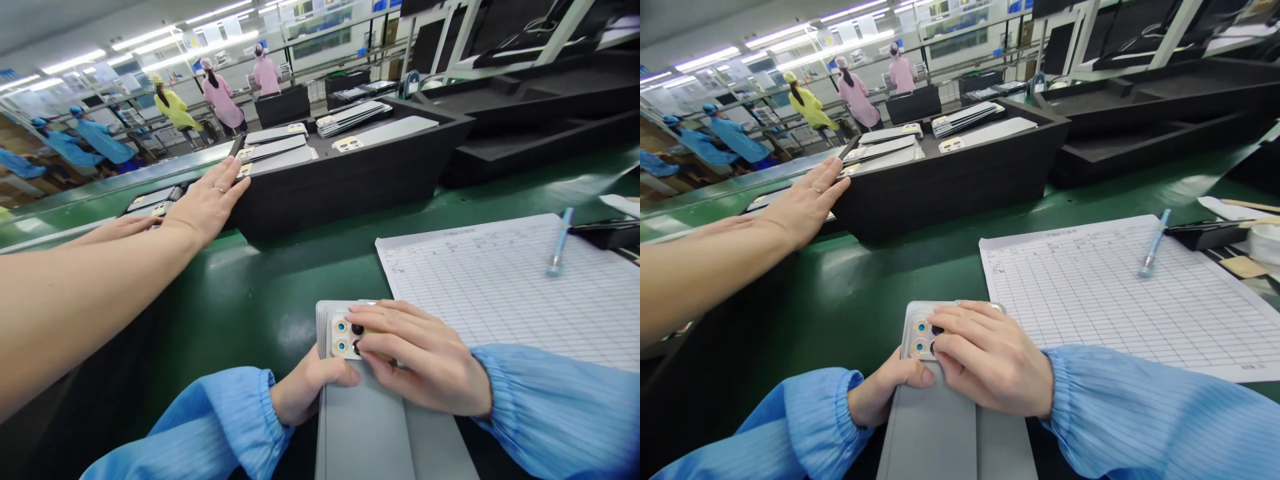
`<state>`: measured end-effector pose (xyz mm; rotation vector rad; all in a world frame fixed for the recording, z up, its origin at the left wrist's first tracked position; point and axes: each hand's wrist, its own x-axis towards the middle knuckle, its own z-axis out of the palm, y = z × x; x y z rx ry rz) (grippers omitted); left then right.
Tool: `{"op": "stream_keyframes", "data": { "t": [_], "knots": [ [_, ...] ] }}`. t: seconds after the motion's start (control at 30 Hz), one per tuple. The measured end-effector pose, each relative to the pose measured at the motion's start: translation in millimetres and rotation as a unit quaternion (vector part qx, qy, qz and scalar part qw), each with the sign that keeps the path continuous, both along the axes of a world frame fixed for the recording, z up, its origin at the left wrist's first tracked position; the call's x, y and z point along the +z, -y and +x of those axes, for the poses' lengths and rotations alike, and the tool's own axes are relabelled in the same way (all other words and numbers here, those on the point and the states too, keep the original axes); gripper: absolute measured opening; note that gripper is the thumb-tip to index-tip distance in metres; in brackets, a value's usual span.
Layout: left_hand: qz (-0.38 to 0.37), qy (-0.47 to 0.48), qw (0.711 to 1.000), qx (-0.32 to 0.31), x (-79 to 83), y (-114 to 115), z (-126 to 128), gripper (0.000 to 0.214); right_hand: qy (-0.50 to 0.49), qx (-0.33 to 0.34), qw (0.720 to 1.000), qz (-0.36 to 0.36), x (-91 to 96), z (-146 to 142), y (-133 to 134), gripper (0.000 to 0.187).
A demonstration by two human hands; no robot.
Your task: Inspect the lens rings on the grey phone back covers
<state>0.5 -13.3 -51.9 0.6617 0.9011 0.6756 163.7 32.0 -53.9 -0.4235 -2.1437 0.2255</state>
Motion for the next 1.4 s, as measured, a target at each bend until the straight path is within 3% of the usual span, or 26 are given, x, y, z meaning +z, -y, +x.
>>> {"op": "stream_keyframes", "data": {
  "t": [0.43,0.7,0.87,1.03,1.4],
  "knots": [
    [-0.024,0.016,1.000,-0.004,-5.5,-0.9,-5.9,0.031,-0.025,0.010,0.999,-0.024,5.3,-2.0,-1.7,0.006],
    [-0.045,0.057,0.996,0.055,-2.3,-0.5,0.6,0.031,-0.002,0.041,0.999,-0.010,6.3,-0.4,-0.6,0.008],
    [-0.068,0.084,0.991,0.075,-5.7,-1.6,0.3,0.030,0.036,0.109,0.993,0.008,7.4,0.8,-2.7,0.011],
    [-0.084,0.093,0.990,0.073,-8.8,-2.1,-0.4,0.036,0.004,0.165,0.986,0.001,5.6,0.8,-1.7,0.014],
    [-0.059,0.111,0.990,0.057,-9.2,-3.0,0.6,0.032,-0.027,0.151,0.988,-0.021,4.6,5.3,4.6,0.017]
  ]
}}
